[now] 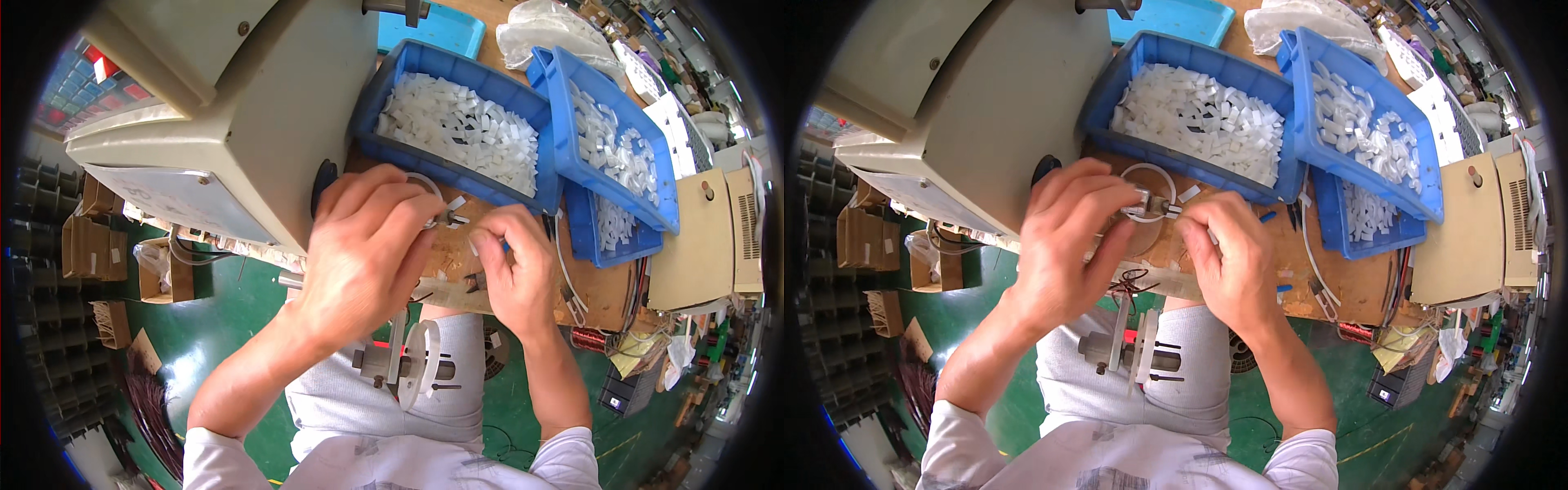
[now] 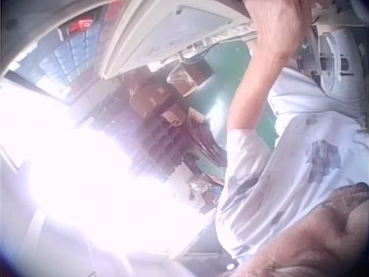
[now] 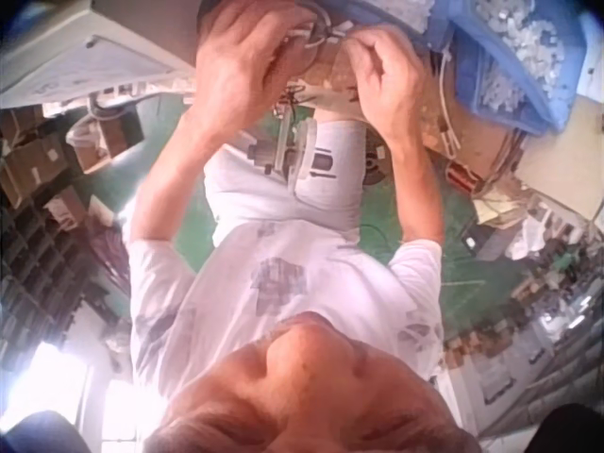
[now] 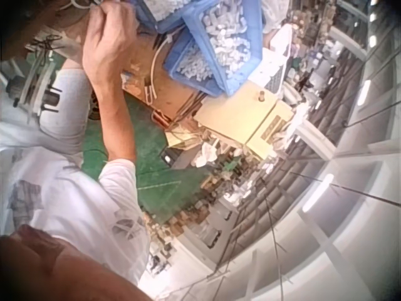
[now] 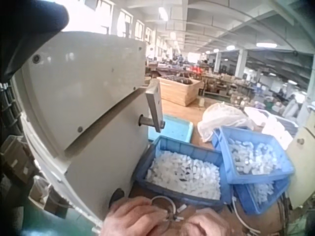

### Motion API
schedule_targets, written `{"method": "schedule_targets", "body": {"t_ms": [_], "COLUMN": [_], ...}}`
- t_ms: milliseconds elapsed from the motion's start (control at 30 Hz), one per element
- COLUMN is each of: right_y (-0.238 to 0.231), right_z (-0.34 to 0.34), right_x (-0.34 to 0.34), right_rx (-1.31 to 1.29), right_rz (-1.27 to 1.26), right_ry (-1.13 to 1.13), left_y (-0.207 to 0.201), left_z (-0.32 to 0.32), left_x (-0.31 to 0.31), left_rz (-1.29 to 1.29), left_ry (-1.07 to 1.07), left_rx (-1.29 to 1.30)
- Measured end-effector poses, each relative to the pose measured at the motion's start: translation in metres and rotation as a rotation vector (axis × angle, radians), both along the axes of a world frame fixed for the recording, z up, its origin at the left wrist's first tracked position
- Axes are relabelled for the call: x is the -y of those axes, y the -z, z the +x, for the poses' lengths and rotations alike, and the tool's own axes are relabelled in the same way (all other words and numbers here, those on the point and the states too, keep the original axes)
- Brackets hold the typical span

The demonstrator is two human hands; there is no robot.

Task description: The person assembles small plastic components and wire at a workstation using pliers and a machine.

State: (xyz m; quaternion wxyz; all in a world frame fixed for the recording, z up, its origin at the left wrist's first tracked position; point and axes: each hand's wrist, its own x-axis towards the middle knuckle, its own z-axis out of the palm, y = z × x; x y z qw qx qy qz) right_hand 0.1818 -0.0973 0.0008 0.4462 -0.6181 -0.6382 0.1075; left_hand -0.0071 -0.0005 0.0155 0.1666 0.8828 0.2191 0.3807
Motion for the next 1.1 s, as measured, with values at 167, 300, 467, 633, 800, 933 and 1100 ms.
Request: {"method": "schedule_targets", "body": {"t_ms": [167, 300, 467, 633, 800, 933, 1100], "right_y": [-0.001, 0.004, 0.007, 0.003, 0.007, 0.011, 0.013], "right_z": [0.002, 0.006, 0.008, 0.004, 0.006, 0.009, 0.013], "right_x": [-0.013, -0.02, -0.025, -0.028, -0.031, -0.033, -0.034], "right_rx": [0.016, 0.003, 0.006, 0.004, -0.011, -0.017, -0.035], "right_rz": [0.035, 0.029, 0.046, 0.032, -0.018, -0.064, -0.069], "right_ry": [0.031, 0.048, 0.057, 0.051, 0.068, 0.07, 0.072], "left_y": [0.021, 0.017, 0.011, 0.011, 0.019, 0.019, 0.017], "left_z": [0.021, 0.038, 0.057, 0.07, 0.075, 0.072, 0.064], "left_x": [-0.015, -0.03, -0.049, -0.067, -0.074, -0.071, -0.052], "left_rz": [0.101, -0.135, -0.331, -0.291, -0.276, -0.28, -0.288], "left_ry": [-0.083, -0.144, -0.236, -0.281, -0.325, -0.32, -0.327], "left_rx": [-0.191, -0.463, -0.514, -0.487, -0.424, -0.367, -0.243]}}
